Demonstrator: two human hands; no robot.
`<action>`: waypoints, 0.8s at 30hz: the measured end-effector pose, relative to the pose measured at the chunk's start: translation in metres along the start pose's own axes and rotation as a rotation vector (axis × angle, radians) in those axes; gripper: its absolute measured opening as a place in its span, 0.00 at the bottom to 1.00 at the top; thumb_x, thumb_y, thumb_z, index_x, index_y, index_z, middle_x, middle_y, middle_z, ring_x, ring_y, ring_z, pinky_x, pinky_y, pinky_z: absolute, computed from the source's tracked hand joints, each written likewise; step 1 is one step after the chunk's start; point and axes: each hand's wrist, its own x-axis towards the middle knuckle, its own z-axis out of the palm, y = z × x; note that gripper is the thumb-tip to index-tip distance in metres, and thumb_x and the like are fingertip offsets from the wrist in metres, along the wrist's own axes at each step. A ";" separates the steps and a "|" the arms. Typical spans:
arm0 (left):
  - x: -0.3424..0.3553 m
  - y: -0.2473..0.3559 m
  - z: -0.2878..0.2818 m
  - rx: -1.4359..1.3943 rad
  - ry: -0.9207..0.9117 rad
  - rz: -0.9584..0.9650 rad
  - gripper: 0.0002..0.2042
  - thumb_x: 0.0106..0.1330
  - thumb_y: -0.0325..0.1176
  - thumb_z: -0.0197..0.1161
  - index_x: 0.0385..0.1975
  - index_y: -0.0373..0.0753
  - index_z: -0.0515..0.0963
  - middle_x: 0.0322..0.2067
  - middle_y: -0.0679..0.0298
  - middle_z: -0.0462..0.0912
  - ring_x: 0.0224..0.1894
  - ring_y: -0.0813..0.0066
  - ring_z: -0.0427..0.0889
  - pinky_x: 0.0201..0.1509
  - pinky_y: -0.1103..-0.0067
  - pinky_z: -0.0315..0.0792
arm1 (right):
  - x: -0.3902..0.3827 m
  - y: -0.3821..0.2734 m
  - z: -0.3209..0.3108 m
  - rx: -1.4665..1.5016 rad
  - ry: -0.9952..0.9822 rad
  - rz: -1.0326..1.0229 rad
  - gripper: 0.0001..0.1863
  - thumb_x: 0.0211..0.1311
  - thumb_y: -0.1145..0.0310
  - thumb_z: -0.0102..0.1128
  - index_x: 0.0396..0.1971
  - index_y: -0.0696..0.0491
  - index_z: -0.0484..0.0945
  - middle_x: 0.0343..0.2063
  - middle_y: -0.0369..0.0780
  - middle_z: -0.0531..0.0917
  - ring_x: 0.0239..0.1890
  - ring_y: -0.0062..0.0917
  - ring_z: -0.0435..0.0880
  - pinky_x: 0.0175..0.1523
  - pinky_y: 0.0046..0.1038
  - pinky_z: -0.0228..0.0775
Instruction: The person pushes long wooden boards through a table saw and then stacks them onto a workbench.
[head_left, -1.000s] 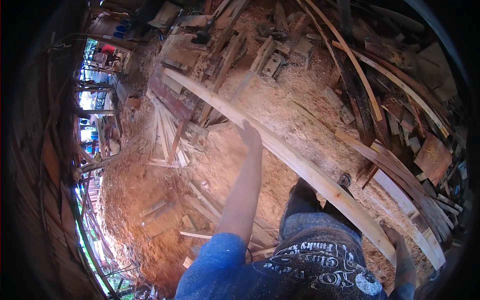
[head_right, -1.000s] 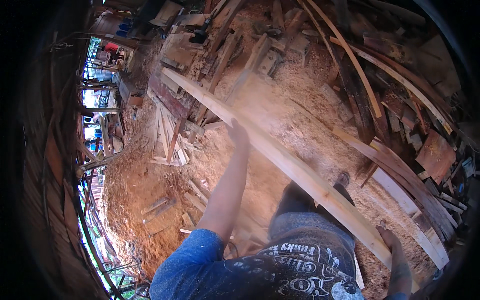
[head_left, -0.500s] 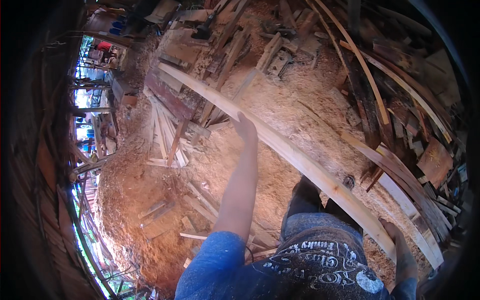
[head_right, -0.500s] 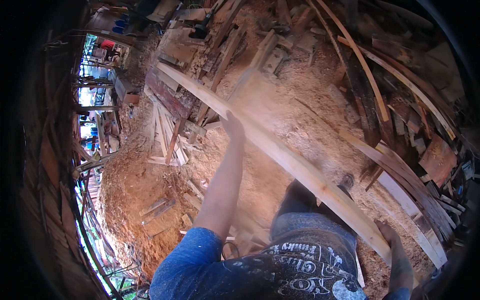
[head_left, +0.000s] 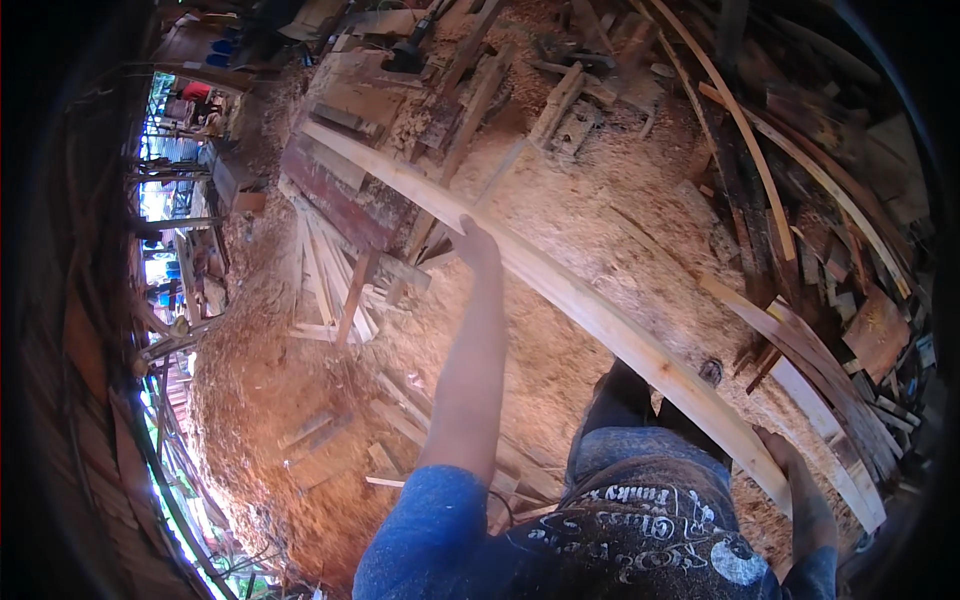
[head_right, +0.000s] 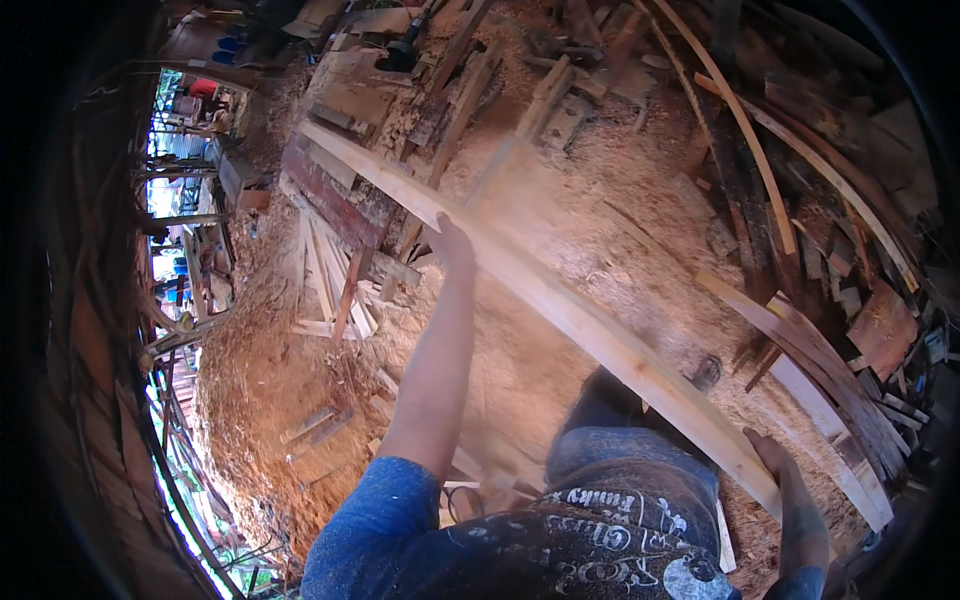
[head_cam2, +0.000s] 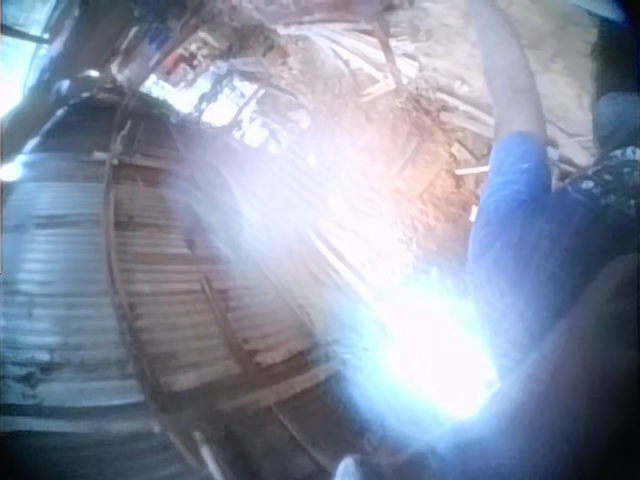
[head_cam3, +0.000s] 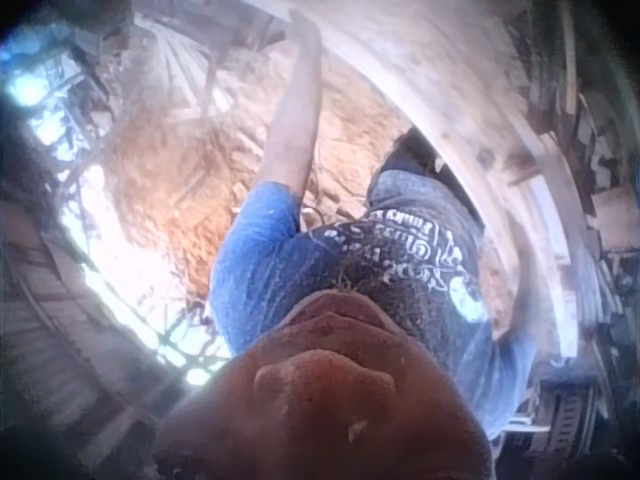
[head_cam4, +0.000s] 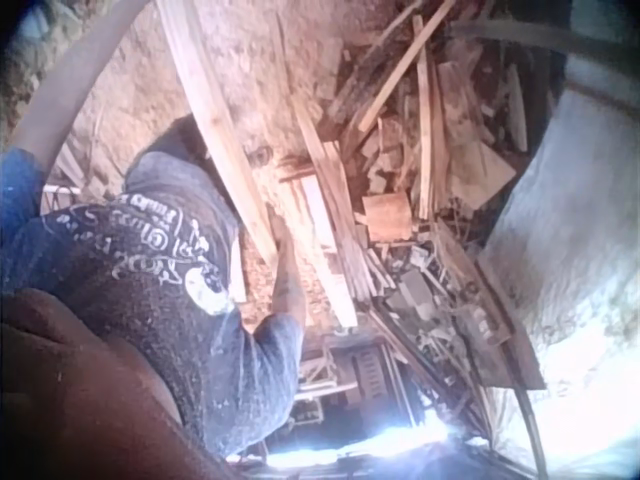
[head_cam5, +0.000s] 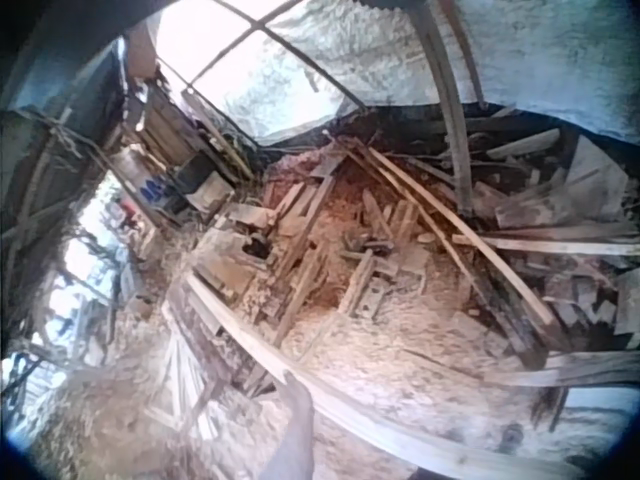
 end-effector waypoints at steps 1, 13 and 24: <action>0.012 -0.002 0.000 -0.039 -0.017 -0.005 0.28 0.75 0.41 0.49 0.67 0.24 0.59 0.62 0.37 0.69 0.63 0.44 0.71 0.65 0.63 0.66 | 0.003 -0.010 0.005 0.003 -0.020 0.006 0.38 0.66 0.35 0.44 0.41 0.58 0.87 0.46 0.53 0.85 0.51 0.37 0.83 0.61 0.36 0.67; 0.152 -0.030 0.006 0.030 0.009 -0.067 0.34 0.75 0.45 0.50 0.66 0.17 0.55 0.64 0.33 0.64 0.64 0.42 0.69 0.69 0.64 0.64 | 0.012 -0.144 0.052 -0.027 -0.018 -0.013 0.36 0.68 0.37 0.44 0.43 0.57 0.86 0.46 0.52 0.85 0.52 0.36 0.83 0.61 0.35 0.66; 0.256 -0.036 -0.001 0.010 -0.007 -0.095 0.34 0.75 0.45 0.50 0.68 0.20 0.53 0.64 0.33 0.64 0.64 0.45 0.70 0.69 0.65 0.66 | 0.000 -0.272 0.095 0.001 -0.025 0.004 0.35 0.69 0.39 0.44 0.40 0.57 0.87 0.38 0.47 0.87 0.43 0.33 0.85 0.54 0.34 0.71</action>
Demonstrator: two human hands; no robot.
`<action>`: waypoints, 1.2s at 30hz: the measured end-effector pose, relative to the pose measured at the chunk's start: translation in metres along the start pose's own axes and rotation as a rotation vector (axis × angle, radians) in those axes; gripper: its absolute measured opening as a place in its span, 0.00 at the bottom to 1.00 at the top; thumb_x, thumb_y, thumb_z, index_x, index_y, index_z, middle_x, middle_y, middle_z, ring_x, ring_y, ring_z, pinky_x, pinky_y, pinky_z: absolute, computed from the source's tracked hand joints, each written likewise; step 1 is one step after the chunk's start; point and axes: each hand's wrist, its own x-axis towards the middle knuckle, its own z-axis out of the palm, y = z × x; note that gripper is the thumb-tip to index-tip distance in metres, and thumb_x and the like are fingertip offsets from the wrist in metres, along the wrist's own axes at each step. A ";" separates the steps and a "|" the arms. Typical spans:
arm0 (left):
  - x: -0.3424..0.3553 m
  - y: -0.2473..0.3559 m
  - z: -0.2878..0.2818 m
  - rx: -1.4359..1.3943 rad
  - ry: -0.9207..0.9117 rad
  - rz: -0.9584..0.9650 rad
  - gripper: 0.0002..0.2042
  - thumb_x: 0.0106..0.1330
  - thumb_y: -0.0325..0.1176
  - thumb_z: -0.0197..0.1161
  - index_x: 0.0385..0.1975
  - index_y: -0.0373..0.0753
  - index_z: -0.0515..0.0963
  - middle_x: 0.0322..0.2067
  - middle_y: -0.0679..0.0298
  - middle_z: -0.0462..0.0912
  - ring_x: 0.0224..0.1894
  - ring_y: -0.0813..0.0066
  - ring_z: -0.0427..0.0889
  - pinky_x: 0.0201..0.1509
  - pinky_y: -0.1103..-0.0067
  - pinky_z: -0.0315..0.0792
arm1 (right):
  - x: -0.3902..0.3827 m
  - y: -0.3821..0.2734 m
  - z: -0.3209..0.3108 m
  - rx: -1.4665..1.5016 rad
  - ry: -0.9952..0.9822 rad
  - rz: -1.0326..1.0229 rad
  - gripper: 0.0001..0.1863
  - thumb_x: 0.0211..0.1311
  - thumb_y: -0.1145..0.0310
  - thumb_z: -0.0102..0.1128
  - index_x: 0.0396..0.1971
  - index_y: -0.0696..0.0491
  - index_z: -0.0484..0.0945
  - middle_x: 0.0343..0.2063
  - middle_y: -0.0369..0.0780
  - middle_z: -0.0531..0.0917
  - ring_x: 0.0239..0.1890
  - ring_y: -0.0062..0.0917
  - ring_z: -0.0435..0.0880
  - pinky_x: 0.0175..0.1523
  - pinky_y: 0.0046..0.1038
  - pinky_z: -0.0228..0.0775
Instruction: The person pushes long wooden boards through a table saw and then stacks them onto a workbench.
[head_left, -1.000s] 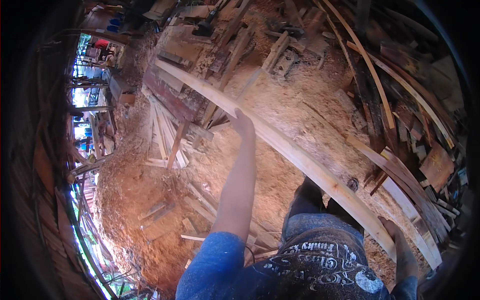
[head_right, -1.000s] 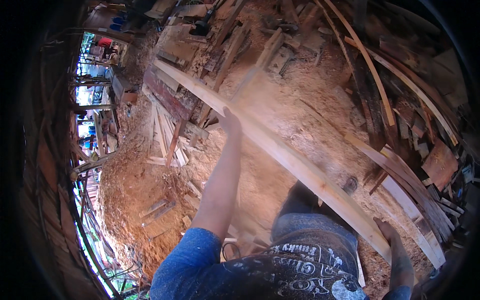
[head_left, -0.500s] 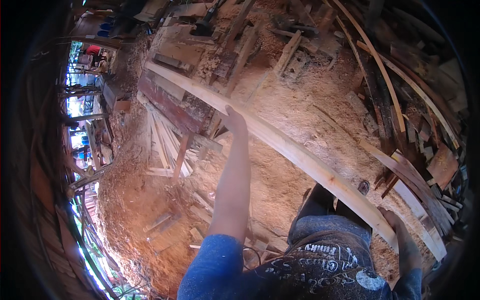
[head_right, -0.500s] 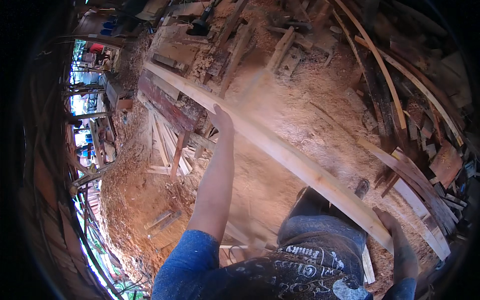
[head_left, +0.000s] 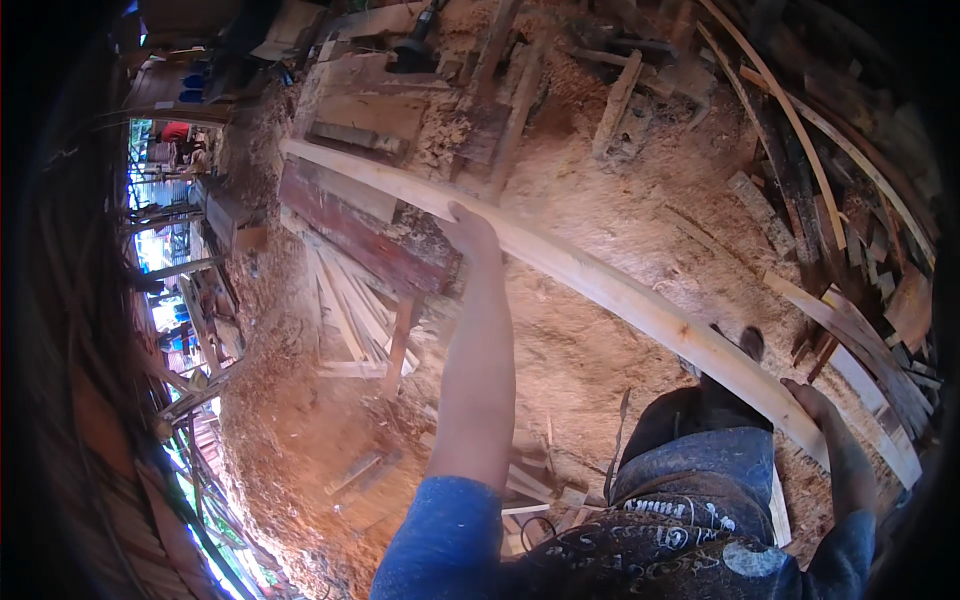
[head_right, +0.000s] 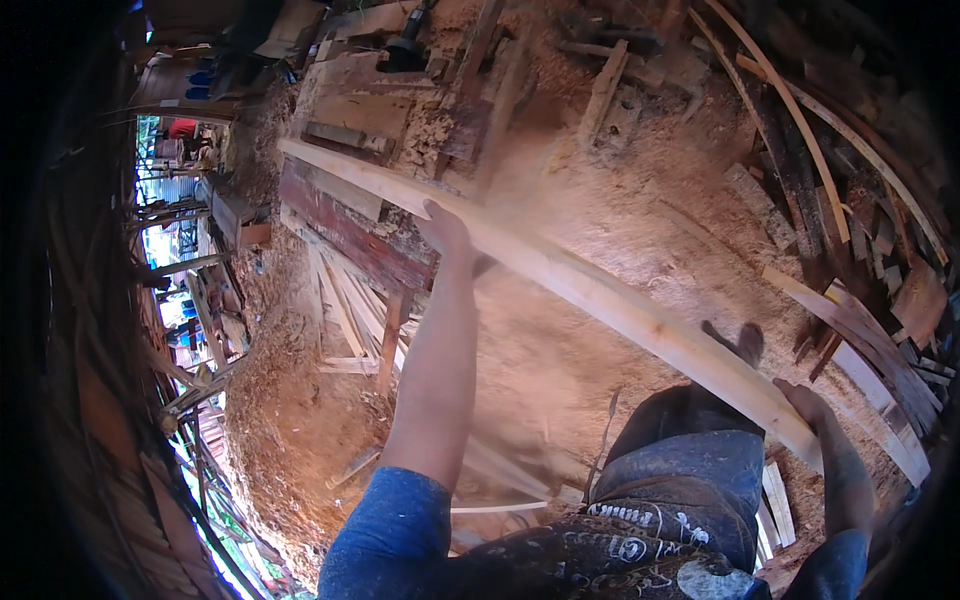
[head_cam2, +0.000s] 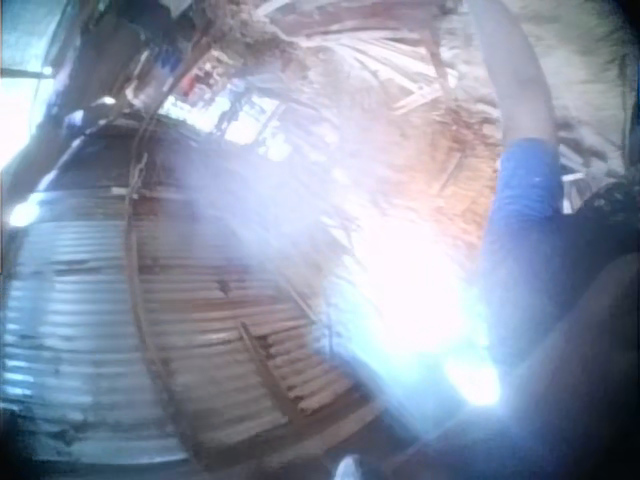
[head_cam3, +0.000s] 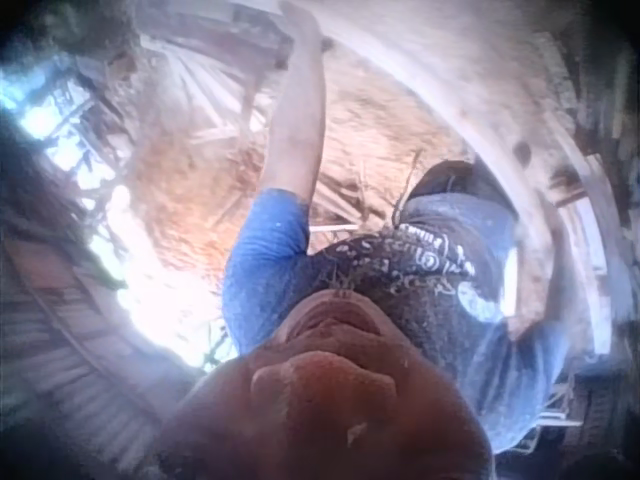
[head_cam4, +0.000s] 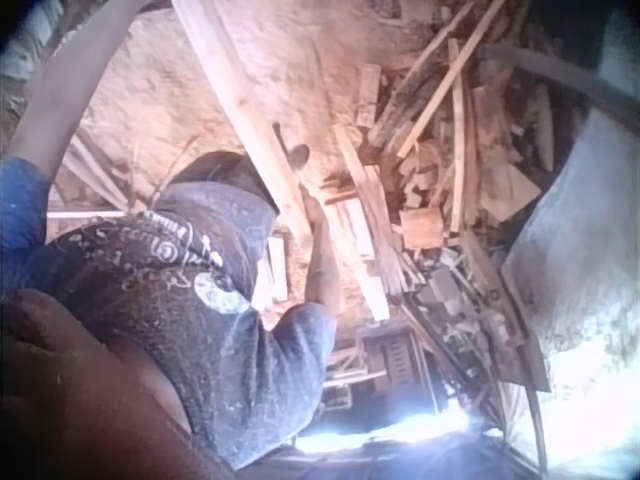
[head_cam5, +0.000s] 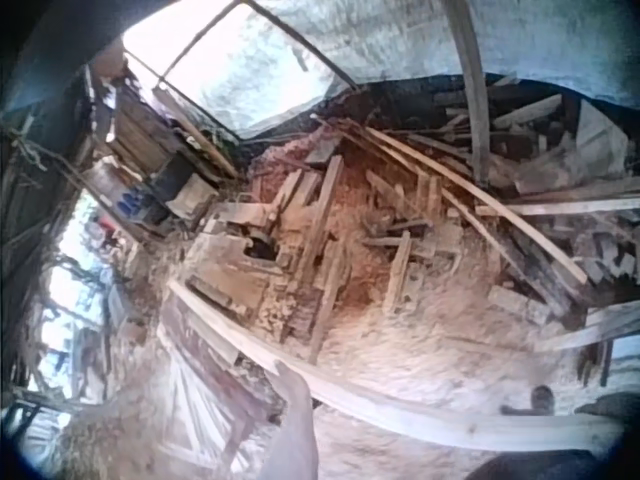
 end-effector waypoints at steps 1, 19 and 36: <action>0.010 0.002 0.000 -0.007 -0.004 -0.011 0.34 0.75 0.45 0.50 0.68 0.20 0.54 0.64 0.33 0.64 0.64 0.45 0.70 0.68 0.65 0.67 | 0.008 -0.003 0.003 -0.038 0.006 -0.015 0.35 0.69 0.38 0.43 0.40 0.57 0.87 0.39 0.48 0.87 0.44 0.33 0.85 0.54 0.34 0.71; 0.192 0.020 0.002 0.335 0.033 -0.082 0.36 0.75 0.52 0.45 0.67 0.20 0.56 0.63 0.32 0.65 0.63 0.41 0.70 0.67 0.60 0.66 | 0.033 -0.164 0.056 -0.151 -0.067 0.039 0.42 0.68 0.33 0.37 0.48 0.60 0.83 0.52 0.58 0.81 0.58 0.45 0.78 0.66 0.39 0.60; 0.363 0.012 -0.003 0.404 0.052 -0.091 0.34 0.76 0.51 0.42 0.66 0.23 0.59 0.63 0.35 0.66 0.63 0.38 0.70 0.66 0.55 0.66 | 0.073 -0.308 0.122 -0.160 -0.087 0.026 0.45 0.69 0.32 0.35 0.43 0.63 0.84 0.46 0.61 0.82 0.55 0.44 0.81 0.64 0.39 0.63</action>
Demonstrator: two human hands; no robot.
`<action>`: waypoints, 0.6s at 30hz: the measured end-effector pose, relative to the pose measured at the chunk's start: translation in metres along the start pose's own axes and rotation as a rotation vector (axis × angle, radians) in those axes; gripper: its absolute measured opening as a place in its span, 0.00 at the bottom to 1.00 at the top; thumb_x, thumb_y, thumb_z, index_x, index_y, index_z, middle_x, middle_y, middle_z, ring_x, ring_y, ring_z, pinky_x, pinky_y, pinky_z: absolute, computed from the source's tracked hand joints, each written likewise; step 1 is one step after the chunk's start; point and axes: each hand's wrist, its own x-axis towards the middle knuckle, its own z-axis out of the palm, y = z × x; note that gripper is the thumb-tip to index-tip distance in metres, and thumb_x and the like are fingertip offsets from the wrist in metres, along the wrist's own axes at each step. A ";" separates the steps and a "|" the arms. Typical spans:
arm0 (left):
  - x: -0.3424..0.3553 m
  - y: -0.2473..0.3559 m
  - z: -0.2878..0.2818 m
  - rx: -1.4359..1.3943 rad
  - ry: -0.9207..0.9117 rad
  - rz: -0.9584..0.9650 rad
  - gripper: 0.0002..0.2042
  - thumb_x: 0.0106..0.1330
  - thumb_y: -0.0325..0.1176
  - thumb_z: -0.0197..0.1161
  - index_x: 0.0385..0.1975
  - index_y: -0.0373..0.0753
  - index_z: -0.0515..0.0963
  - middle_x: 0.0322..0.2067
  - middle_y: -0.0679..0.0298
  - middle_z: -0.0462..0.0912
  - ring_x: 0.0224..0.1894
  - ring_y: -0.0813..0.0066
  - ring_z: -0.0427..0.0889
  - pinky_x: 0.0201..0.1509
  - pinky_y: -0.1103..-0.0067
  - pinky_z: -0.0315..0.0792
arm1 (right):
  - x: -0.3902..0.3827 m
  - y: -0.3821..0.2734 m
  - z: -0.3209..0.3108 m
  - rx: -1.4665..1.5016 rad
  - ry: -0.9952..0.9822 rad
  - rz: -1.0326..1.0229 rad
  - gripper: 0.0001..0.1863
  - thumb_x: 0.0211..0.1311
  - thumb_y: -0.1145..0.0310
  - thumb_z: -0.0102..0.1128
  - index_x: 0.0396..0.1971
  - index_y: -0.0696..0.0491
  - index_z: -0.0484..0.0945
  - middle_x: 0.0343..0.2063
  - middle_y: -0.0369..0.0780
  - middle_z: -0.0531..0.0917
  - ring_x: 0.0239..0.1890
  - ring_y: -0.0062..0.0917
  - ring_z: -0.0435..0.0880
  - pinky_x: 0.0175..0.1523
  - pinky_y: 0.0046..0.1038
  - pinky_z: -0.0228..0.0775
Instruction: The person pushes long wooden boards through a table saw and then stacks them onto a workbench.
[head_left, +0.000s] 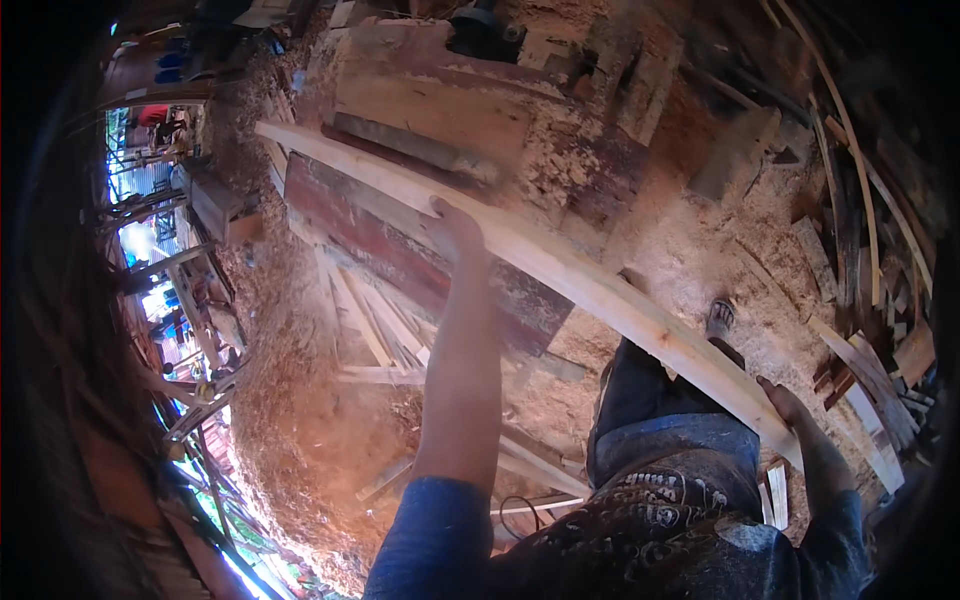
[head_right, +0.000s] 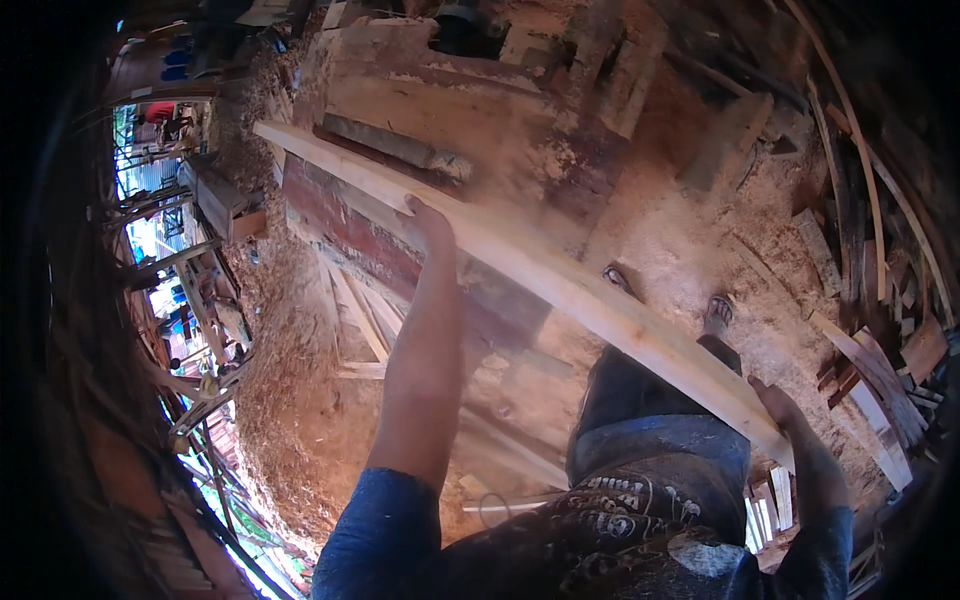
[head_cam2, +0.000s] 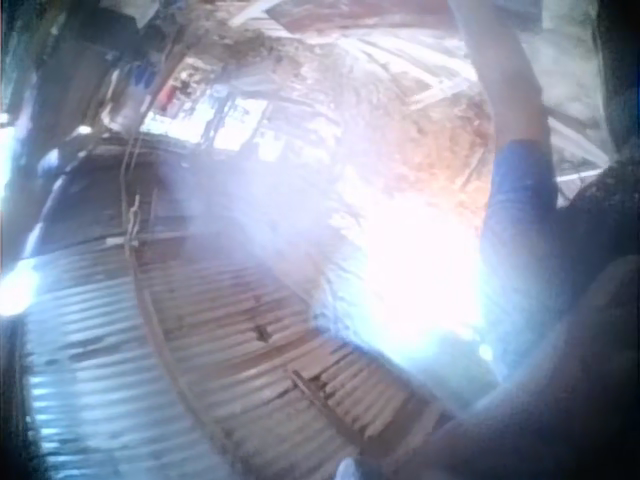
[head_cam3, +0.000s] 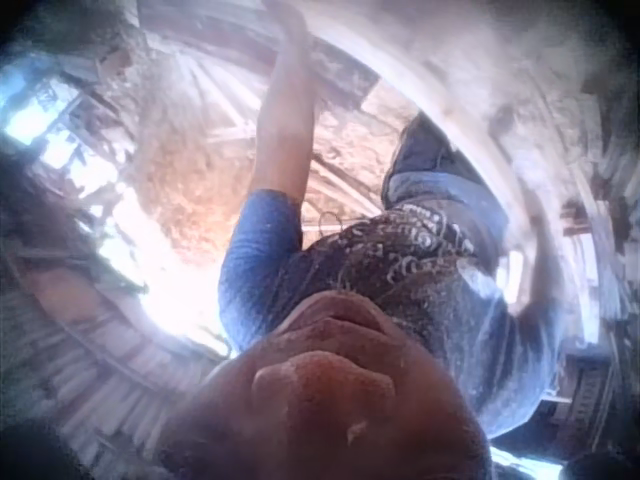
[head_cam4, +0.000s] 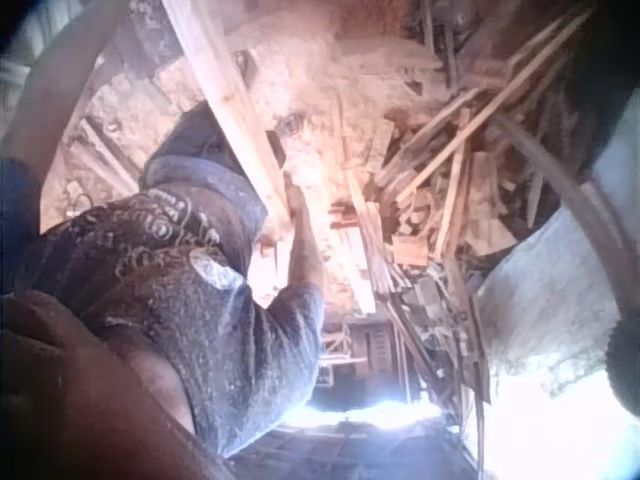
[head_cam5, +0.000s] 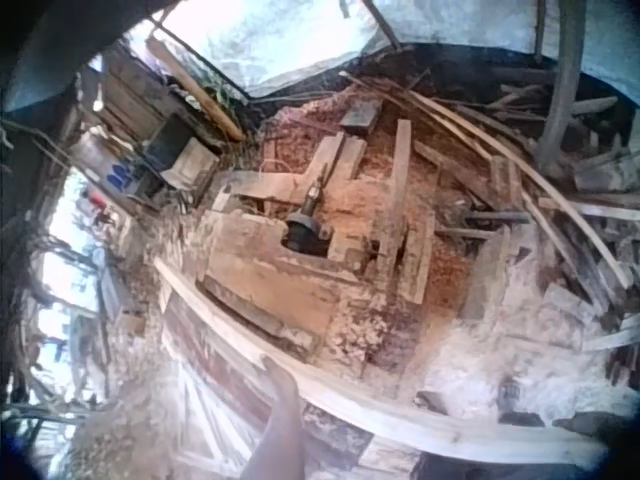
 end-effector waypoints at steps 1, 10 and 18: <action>0.011 0.000 0.001 0.014 0.015 0.012 0.34 0.76 0.51 0.42 0.66 0.23 0.59 0.62 0.35 0.66 0.62 0.38 0.70 0.66 0.55 0.66 | 0.003 -0.010 0.002 -0.002 0.004 0.002 0.45 0.69 0.32 0.35 0.43 0.63 0.84 0.46 0.61 0.82 0.55 0.44 0.81 0.64 0.39 0.63; 0.101 0.019 -0.003 0.049 0.020 0.022 0.32 0.76 0.49 0.44 0.65 0.23 0.61 0.60 0.35 0.69 0.60 0.39 0.72 0.62 0.56 0.68 | -0.005 -0.119 0.015 -0.035 0.010 0.002 0.46 0.69 0.31 0.33 0.44 0.62 0.84 0.45 0.57 0.84 0.53 0.42 0.82 0.63 0.37 0.63; 0.198 0.018 0.002 -0.029 0.091 0.090 0.30 0.74 0.46 0.49 0.62 0.22 0.65 0.58 0.33 0.71 0.59 0.40 0.74 0.59 0.57 0.70 | -0.007 -0.212 0.034 -0.010 -0.034 -0.043 0.43 0.71 0.33 0.32 0.47 0.60 0.83 0.49 0.56 0.83 0.55 0.40 0.81 0.64 0.35 0.64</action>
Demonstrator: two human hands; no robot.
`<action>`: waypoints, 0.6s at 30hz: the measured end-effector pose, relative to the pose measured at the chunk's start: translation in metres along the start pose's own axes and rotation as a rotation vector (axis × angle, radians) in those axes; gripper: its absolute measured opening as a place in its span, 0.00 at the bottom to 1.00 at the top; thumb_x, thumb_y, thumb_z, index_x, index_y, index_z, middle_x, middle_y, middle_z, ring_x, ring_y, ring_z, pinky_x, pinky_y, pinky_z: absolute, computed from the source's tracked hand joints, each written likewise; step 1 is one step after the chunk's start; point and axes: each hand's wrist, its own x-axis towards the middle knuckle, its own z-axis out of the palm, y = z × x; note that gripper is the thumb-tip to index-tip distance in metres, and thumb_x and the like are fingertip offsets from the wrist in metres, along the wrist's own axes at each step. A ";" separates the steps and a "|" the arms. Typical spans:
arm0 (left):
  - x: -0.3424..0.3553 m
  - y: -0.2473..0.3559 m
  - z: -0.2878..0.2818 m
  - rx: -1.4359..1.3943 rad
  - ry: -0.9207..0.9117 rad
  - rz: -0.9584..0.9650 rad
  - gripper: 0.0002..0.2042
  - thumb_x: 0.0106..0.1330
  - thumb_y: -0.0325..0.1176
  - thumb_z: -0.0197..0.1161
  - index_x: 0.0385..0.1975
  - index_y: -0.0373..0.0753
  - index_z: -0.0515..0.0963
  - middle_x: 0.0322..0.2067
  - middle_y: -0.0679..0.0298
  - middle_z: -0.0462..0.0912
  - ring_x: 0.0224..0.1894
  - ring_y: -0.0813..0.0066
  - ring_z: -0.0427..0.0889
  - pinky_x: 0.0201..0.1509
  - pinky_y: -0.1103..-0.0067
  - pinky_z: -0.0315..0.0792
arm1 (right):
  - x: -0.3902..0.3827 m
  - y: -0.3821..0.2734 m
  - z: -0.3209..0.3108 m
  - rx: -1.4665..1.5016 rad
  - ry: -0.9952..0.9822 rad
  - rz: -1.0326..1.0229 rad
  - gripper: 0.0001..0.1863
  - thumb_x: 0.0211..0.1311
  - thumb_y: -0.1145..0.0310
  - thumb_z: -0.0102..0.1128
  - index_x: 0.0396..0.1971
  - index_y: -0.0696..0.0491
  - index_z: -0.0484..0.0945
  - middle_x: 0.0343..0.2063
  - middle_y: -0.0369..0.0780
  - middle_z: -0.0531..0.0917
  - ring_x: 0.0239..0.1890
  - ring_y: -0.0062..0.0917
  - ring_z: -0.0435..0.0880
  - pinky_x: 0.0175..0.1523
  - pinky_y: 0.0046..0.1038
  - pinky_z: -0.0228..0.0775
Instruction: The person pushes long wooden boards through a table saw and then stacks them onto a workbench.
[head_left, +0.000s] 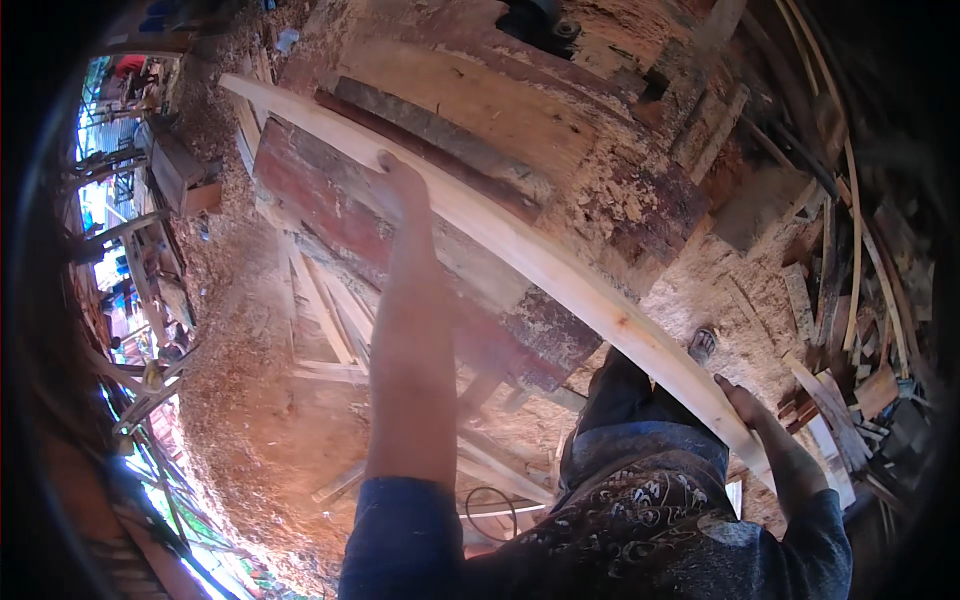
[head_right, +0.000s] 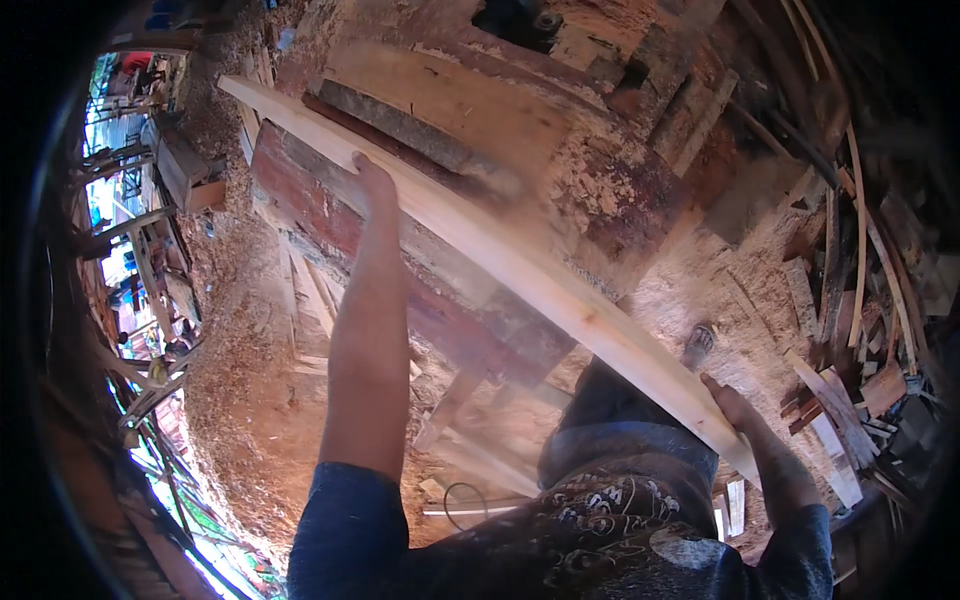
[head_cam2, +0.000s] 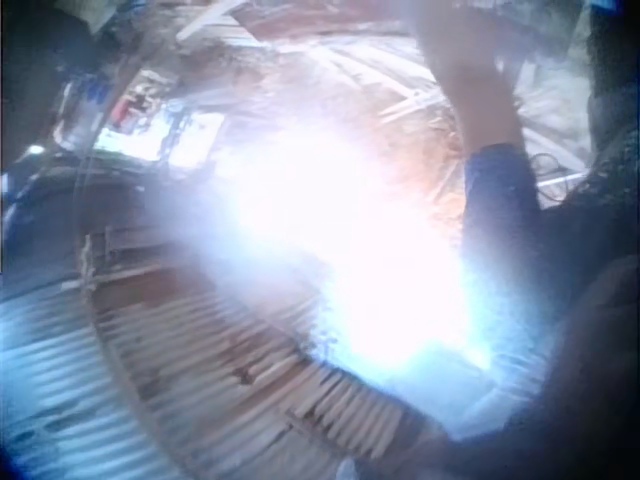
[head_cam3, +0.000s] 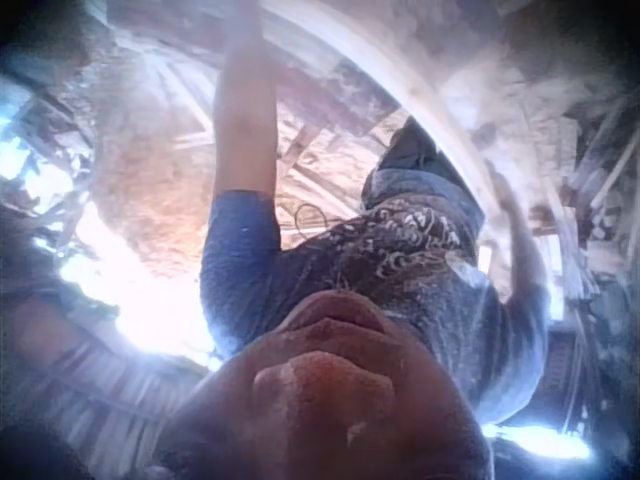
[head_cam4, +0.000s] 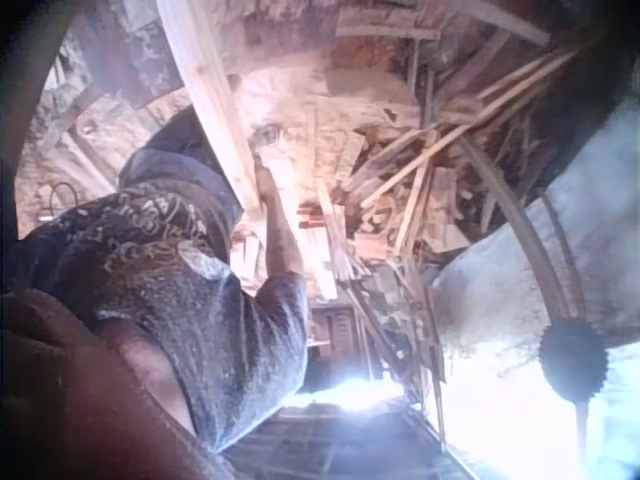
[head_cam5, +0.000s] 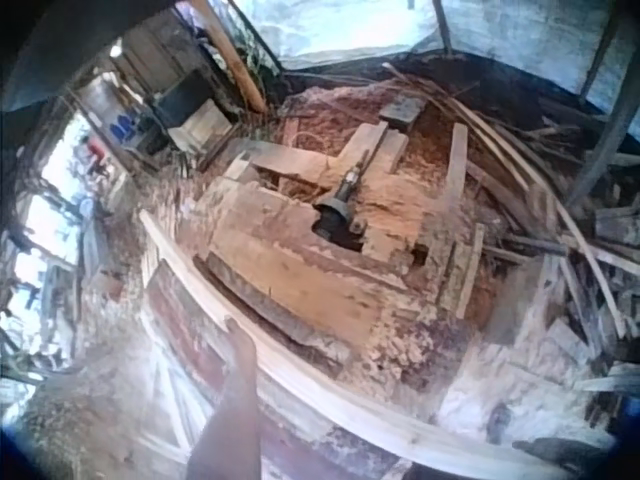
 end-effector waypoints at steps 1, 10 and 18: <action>0.007 0.004 0.000 -0.006 0.008 0.022 0.30 0.74 0.46 0.50 0.62 0.22 0.65 0.56 0.34 0.73 0.58 0.40 0.75 0.60 0.57 0.70 | -0.003 -0.016 0.002 -0.003 -0.008 0.000 0.43 0.71 0.33 0.32 0.48 0.59 0.83 0.49 0.56 0.83 0.55 0.40 0.81 0.64 0.35 0.64; 0.105 -0.006 0.008 0.048 -0.053 -0.023 0.36 0.72 0.54 0.48 0.63 0.22 0.63 0.61 0.37 0.70 0.62 0.43 0.73 0.67 0.58 0.66 | 0.009 -0.104 0.015 -0.127 -0.033 -0.155 0.41 0.72 0.34 0.31 0.57 0.57 0.78 0.55 0.55 0.79 0.59 0.38 0.77 0.65 0.35 0.63; 0.191 -0.008 0.027 0.026 -0.039 0.061 0.34 0.71 0.49 0.51 0.60 0.18 0.65 0.57 0.33 0.73 0.59 0.40 0.74 0.64 0.59 0.69 | 0.082 -0.122 0.039 -0.005 -0.123 -0.274 0.36 0.76 0.41 0.29 0.62 0.56 0.71 0.57 0.59 0.76 0.59 0.45 0.77 0.65 0.38 0.63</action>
